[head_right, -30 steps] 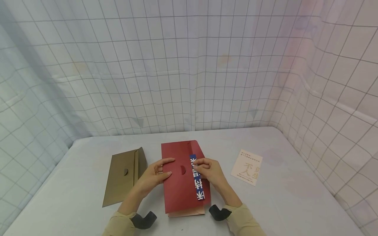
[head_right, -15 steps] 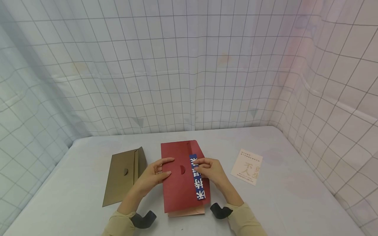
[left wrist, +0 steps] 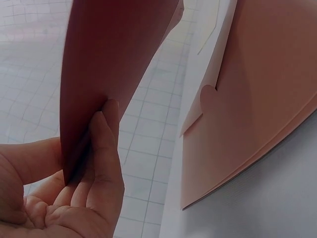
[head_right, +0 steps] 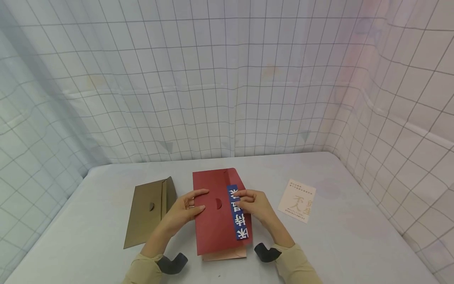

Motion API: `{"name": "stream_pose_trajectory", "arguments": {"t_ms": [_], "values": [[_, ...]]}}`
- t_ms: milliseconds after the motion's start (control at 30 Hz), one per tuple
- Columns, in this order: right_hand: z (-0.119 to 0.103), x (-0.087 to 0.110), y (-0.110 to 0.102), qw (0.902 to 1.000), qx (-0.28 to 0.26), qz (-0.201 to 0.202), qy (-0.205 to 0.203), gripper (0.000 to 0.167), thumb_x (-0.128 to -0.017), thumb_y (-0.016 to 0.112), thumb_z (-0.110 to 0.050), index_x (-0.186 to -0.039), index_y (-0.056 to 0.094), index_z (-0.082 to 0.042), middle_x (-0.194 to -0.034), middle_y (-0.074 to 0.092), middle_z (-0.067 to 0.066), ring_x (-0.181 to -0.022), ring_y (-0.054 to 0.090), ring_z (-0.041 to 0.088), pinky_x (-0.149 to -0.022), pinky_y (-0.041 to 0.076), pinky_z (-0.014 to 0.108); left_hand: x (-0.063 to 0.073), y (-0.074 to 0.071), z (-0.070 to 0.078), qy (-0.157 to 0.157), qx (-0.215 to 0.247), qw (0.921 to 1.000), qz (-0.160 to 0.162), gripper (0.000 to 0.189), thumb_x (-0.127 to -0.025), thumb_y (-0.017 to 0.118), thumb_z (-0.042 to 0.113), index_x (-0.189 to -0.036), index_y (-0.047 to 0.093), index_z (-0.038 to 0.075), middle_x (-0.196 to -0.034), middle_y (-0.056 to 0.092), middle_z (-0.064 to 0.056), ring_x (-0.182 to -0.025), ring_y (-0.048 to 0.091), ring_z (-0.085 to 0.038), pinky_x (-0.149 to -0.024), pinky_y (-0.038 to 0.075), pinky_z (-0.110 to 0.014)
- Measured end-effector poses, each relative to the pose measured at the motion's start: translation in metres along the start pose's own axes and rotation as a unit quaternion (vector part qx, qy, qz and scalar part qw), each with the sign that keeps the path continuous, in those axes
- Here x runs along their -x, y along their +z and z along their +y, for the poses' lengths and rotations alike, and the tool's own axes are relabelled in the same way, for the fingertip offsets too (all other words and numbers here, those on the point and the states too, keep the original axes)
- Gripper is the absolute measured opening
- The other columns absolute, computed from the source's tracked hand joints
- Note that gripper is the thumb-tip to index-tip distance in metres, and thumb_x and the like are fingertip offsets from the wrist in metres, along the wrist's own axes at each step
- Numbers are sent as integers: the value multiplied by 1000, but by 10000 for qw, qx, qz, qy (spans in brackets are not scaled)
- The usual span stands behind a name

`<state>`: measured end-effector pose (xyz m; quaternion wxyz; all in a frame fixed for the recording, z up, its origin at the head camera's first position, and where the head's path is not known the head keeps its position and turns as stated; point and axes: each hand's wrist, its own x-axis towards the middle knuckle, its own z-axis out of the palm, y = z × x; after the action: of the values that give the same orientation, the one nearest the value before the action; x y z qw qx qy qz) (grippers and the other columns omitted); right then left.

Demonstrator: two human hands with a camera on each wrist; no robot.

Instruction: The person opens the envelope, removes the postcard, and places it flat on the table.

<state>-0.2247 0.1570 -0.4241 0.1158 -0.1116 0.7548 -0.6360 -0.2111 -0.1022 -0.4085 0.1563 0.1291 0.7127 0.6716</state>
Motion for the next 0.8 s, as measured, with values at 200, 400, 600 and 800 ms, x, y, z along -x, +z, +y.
{"name": "stream_pose_trajectory", "arguments": {"t_ms": [200,400,600,800], "values": [[1,1,-1,10000,29,31,-1,39,-88,64,-17,-122,57,2,-103,70,15,-81,65,11,-71,55,26,0,-1,0,-50,16,10000,55,50,-91,57,4,-138,42,8,-127,54,-23,-90,63,-8,-75,54,-23],[2,2,1,9999,42,106,-20,39,-88,64,-16,-122,57,2,-97,71,6,-78,65,9,-67,55,26,2,-2,0,-45,30,10000,61,51,-90,57,3,-138,42,8,-131,52,-24,-93,63,-9,-76,54,-23],[-1,4,-1,9998,121,179,-26,38,-89,62,-11,-123,55,5,-98,71,12,-76,65,7,-65,55,25,2,-3,0,8,43,10000,8,51,-90,57,4,-139,41,7,-129,53,-24,-91,63,-7,-75,53,-22],[-6,4,-5,9995,200,196,-108,40,-89,61,-12,-124,54,7,-105,68,23,-76,66,6,-65,56,24,1,-5,0,64,182,9998,52,52,-90,57,3,-140,40,7,-123,58,-23,-89,65,-4,-76,54,-22]]}}
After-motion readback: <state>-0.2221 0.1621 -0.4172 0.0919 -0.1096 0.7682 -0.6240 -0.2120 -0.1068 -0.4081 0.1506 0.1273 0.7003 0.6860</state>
